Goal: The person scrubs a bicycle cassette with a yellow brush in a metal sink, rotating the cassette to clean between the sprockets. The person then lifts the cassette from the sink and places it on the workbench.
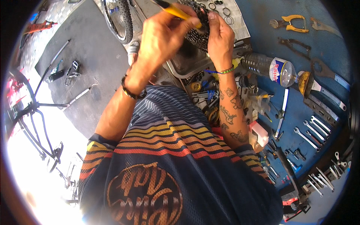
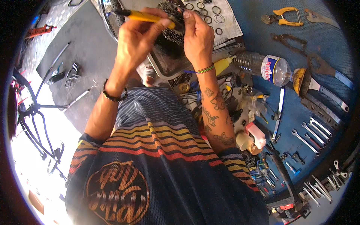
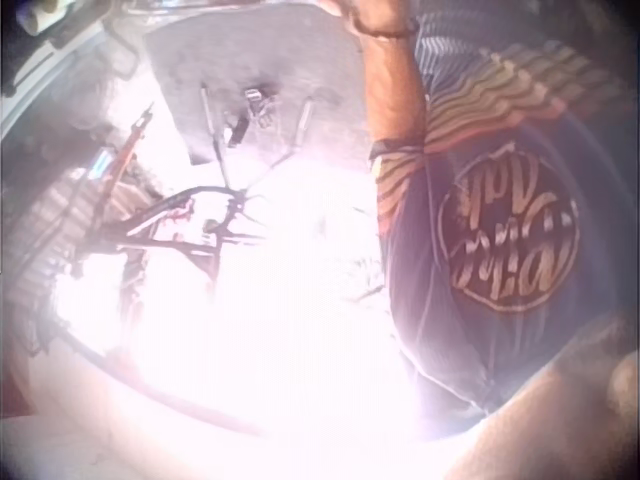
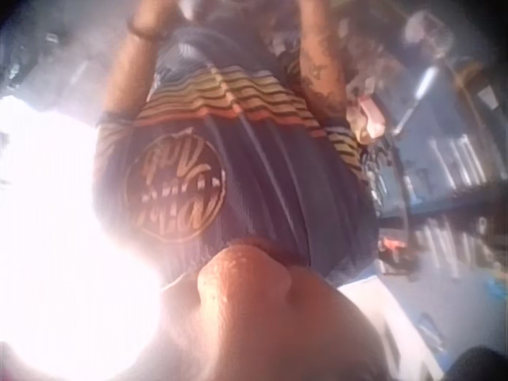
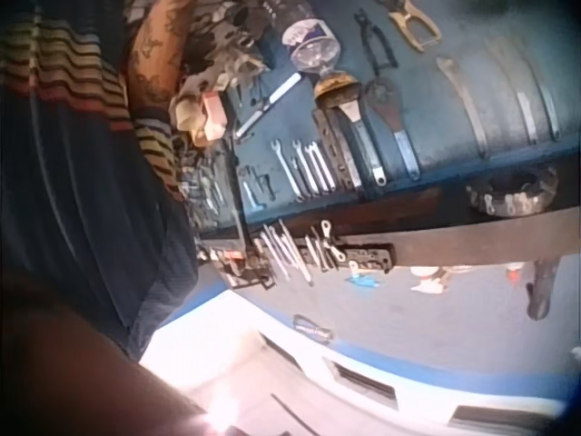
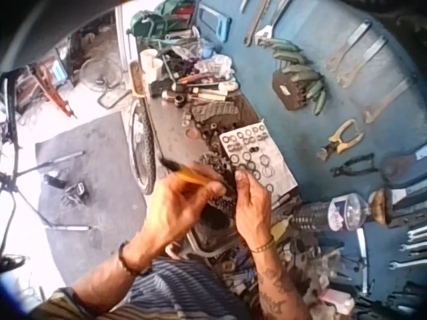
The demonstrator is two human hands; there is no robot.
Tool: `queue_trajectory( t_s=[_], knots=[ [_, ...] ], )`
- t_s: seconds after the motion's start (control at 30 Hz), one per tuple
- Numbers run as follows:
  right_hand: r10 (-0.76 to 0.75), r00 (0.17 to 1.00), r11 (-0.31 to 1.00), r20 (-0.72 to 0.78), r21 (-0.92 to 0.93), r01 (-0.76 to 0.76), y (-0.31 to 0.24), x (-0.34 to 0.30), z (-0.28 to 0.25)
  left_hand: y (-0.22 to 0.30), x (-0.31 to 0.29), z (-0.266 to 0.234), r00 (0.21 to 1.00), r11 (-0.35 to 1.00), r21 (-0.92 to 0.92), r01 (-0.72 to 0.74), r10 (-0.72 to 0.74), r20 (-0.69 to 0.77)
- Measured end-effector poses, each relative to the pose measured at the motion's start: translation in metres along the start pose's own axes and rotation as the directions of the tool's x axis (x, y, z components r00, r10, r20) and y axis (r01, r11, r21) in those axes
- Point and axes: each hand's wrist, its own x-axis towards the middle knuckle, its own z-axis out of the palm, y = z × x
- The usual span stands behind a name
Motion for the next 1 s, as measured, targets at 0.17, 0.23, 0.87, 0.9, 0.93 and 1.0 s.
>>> queue_trajectory(
  t_s=[0.17,0.23,0.87,0.9,0.93,1.0],
  knots=[
    [0.060,0.998,0.997,0.003,-0.045,-0.060,0.003,-0.001,-0.001,0.002,-0.006,0.004,0.998,0.997,0.052,0.057,-0.056,-0.015],
    [0.061,0.998,0.997,-0.003,-0.047,-0.061,0.003,-0.001,-0.002,0.000,-0.011,0.005,0.998,0.997,0.055,0.056,-0.057,0.027],
    [0.049,0.999,0.997,-0.021,-0.054,-0.050,0.008,-0.004,0.000,0.004,-0.017,-0.002,0.975,0.977,0.124,0.176,-0.190,0.113],
    [0.049,0.999,0.998,-0.019,-0.031,-0.049,0.008,-0.003,0.000,0.001,-0.019,-0.003,0.978,0.967,0.180,0.178,-0.194,0.075],
    [0.031,0.999,1.000,-0.029,0.000,-0.031,0.008,-0.003,0.000,0.000,-0.021,-0.004,0.989,0.973,0.186,0.140,-0.146,0.015],
    [0.042,0.999,0.998,-0.024,-0.049,-0.043,0.007,-0.003,-0.001,-0.004,-0.023,-0.005,0.976,0.962,0.191,0.195,-0.171,-0.139]
  ],
)
